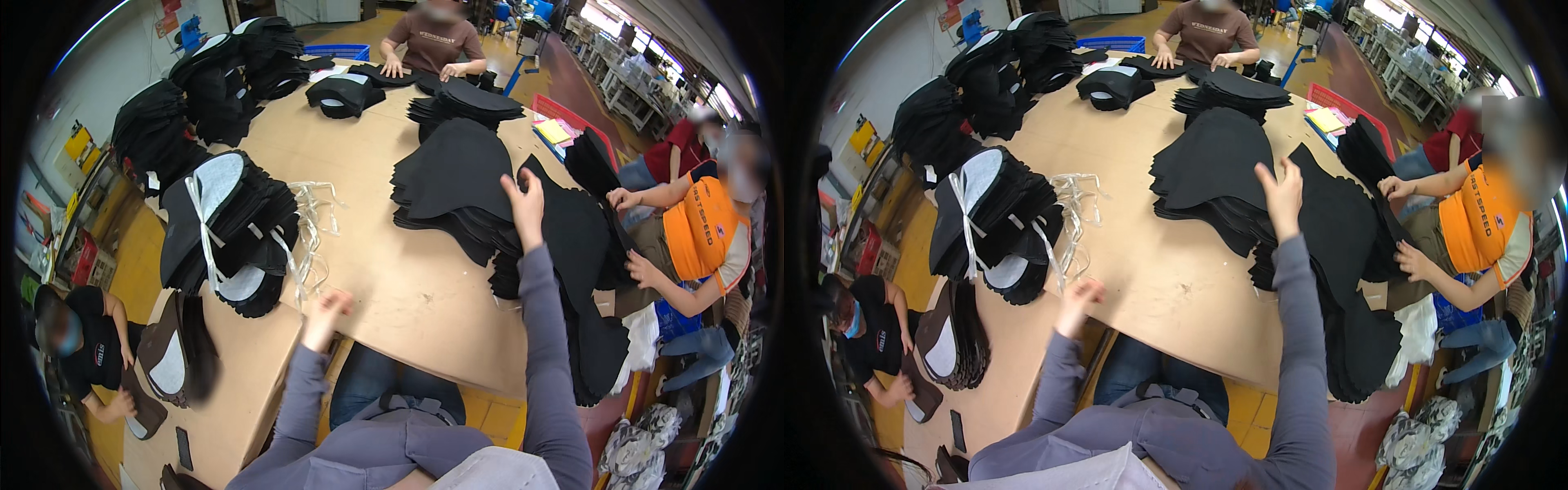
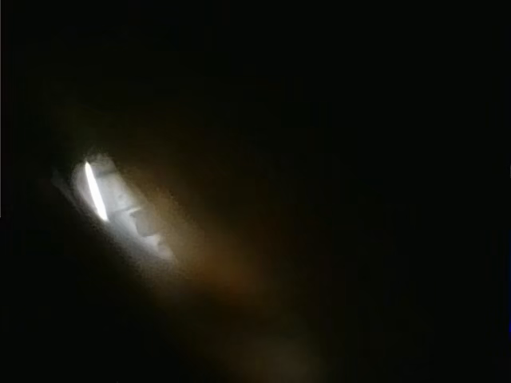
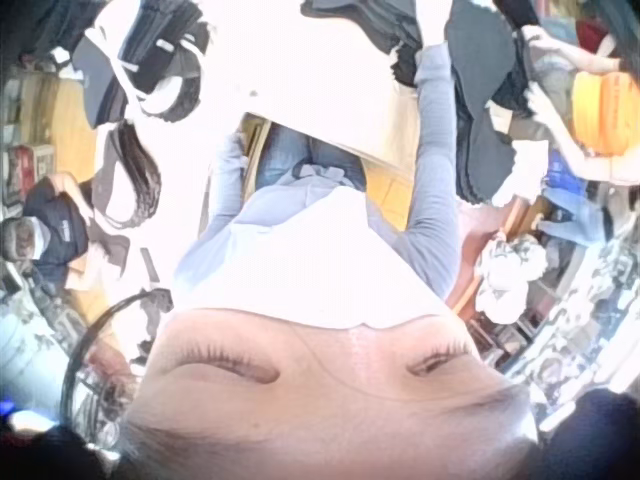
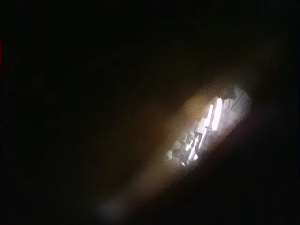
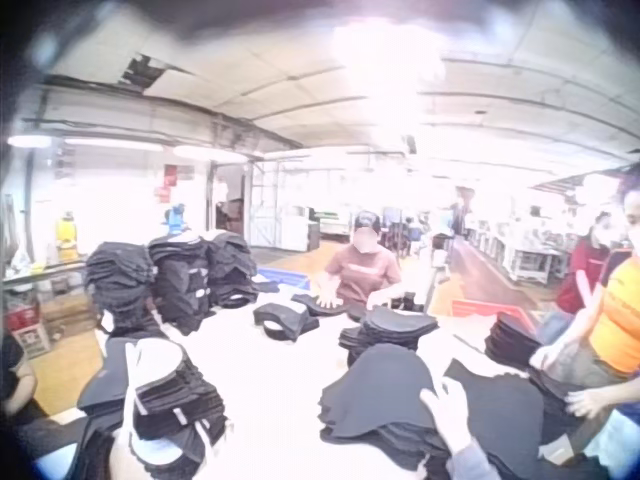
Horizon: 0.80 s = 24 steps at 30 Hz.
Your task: The person assembles footwear parts by hand at a workbench. They pick up black insoles and white inserts, align them, and tie them together with white elastic bands. The finished units are stacked on the table. Coworkers are visible in the background performing similar tasks.
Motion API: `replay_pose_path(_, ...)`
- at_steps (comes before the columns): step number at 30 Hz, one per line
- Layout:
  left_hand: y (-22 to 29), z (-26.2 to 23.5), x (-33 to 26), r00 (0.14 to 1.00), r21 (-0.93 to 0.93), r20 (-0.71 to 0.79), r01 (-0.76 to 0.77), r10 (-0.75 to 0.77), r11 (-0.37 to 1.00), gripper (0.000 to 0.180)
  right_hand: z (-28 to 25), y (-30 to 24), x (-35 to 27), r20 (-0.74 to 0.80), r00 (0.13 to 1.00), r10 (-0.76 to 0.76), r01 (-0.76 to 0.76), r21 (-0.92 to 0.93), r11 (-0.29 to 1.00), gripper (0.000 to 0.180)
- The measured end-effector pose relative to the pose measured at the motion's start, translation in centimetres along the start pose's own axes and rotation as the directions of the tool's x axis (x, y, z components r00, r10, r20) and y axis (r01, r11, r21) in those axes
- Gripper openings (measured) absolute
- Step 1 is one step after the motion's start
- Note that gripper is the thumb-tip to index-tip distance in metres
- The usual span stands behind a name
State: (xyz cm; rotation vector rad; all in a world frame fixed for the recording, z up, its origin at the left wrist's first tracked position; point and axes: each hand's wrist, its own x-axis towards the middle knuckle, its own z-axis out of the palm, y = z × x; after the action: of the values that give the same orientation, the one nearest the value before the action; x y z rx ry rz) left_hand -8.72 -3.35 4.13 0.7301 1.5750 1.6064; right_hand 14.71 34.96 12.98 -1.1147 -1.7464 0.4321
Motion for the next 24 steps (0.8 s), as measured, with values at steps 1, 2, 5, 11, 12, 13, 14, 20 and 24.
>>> replay_pose_path(1, -1.1, 2.0, -0.8, 0.993, 0.098, 0.085, 0.069, -0.078, 0.993, 0.017, 1.1, 3.0, 3.0, -0.008, 0.988, 0.153, -0.153, -0.017, 0.988, 0.071)
replay_pose_path(2, -2.9, 3.6, -1.8, 0.979, 0.052, 0.18, 0.092, -0.1, 0.994, 0.018, 1.5, 4.9, 5.2, 0.209, 0.924, 0.321, -0.359, 0.182, 0.915, 0.077)
replay_pose_path(5, -5.8, 6.7, -5.2, 0.906, -0.001, 0.373, 0.216, -0.2, 0.976, 0.022, 3.4, 2.2, 4.7, 0.57, 0.707, 0.419, -0.603, 0.175, 0.778, 0.088)
replay_pose_path(11, -8.0, 7.5, -5.7, 0.864, -0.065, 0.365, 0.395, -0.346, 0.916, 0.026, 4.8, 5.8, 2.8, 0.225, 0.923, 0.313, -0.312, -0.041, 0.949, 0.09)
replay_pose_path(12, -8.1, 6.7, -5.3, 0.879, -0.082, 0.34, 0.383, -0.335, 0.92, 0.026, 4.8, 2.6, 2.0, 0.262, 0.908, 0.327, -0.33, -0.033, 0.943, 0.09)
replay_pose_path(13, -7.7, 6.3, -4.6, 0.893, -0.06, 0.321, 0.352, -0.316, 0.934, 0.025, 4.2, 0.2, 1.7, 0.281, 0.896, 0.344, -0.351, -0.03, 0.936, 0.09)
replay_pose_path(14, -6.7, 6.1, -3.6, 0.901, -0.015, 0.328, 0.306, -0.285, 0.952, 0.024, 3.6, -1.0, 1.5, 0.297, 0.872, 0.388, -0.419, 0.048, 0.907, 0.088)
replay_pose_path(20, -4.4, 7.8, 3.0, 0.928, -0.127, 0.328, 0.229, -0.177, 0.965, 0.028, 2.4, 0.6, 3.0, 0.336, 0.79, 0.513, -0.544, -0.004, 0.839, 0.082)
replay_pose_path(24, -4.7, 11.4, 6.7, 0.883, -0.594, 0.454, 0.402, -0.122, 0.697, 0.049, 5.5, 0.0, 0.4, 0.107, 0.92, 0.378, -0.32, -0.352, 0.879, 0.09)
